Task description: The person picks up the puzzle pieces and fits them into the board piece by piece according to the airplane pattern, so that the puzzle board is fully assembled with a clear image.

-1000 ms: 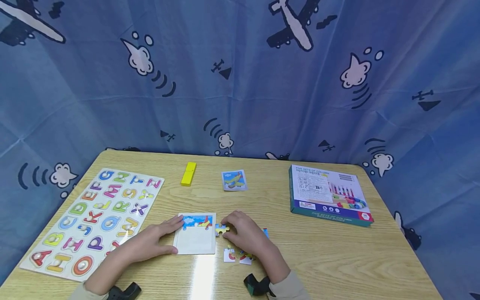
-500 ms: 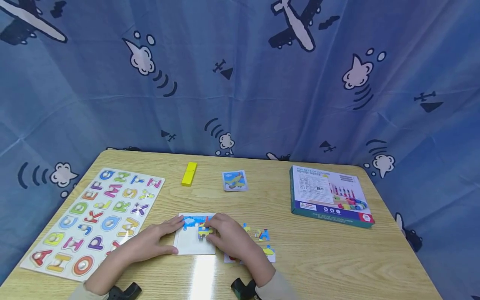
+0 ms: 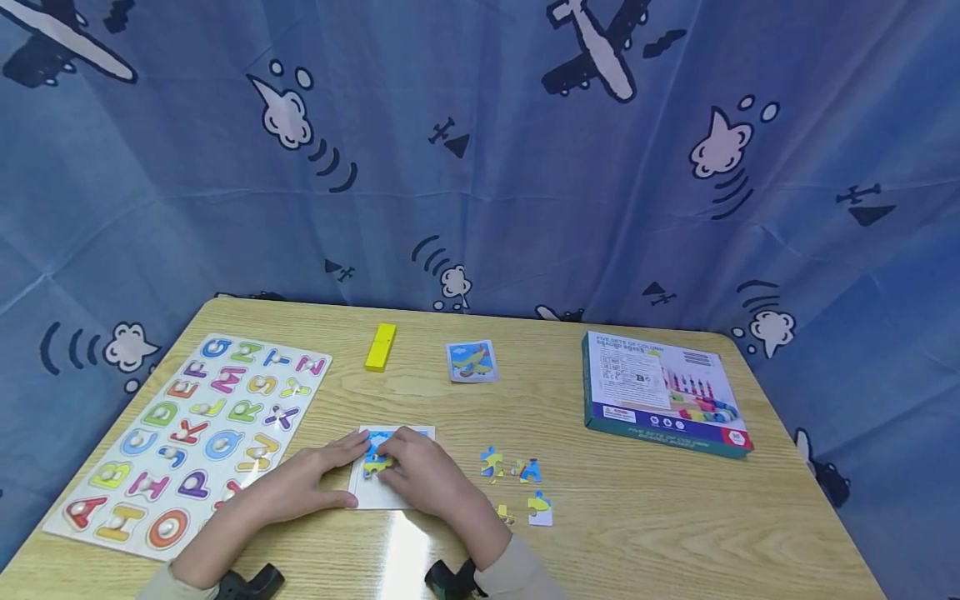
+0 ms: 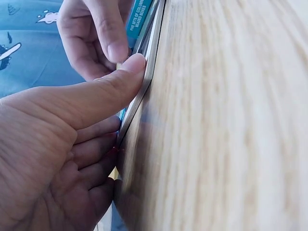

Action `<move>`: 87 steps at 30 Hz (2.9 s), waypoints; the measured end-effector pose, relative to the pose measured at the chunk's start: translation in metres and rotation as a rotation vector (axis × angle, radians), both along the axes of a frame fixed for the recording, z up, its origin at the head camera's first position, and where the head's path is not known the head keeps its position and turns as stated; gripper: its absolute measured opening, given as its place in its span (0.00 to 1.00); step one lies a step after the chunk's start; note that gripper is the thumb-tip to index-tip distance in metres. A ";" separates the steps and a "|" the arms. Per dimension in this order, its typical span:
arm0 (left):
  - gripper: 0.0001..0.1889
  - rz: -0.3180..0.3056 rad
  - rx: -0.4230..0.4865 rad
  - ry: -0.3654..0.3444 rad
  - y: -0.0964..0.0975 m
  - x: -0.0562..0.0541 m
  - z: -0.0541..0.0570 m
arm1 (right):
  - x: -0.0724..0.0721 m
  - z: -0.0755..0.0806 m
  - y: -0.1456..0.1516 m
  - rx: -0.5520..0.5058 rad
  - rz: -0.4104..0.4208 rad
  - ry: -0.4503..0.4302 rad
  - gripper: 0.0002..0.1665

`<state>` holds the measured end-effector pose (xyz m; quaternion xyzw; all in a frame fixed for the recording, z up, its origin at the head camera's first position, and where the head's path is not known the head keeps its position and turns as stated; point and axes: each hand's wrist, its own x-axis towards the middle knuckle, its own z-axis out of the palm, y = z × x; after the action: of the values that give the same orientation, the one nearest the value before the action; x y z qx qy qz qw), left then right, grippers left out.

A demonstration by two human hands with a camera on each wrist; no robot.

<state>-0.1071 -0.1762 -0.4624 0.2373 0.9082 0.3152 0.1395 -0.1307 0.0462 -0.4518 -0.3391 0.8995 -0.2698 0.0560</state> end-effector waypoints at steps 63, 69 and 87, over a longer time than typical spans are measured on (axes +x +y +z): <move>0.29 -0.103 -0.029 0.067 0.008 0.002 0.001 | 0.000 0.004 0.015 -0.021 -0.041 -0.088 0.21; 0.30 -0.084 -0.021 0.049 0.009 0.003 0.000 | 0.000 0.008 0.045 -0.045 -0.103 -0.118 0.24; 0.30 -0.079 0.004 0.031 0.008 0.003 -0.001 | 0.004 0.007 0.112 -0.023 -0.289 -0.109 0.24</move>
<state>-0.1045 -0.1682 -0.4630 0.2781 0.8996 0.3073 0.1374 -0.1267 0.1580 -0.4451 -0.1916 0.9315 -0.3031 0.0614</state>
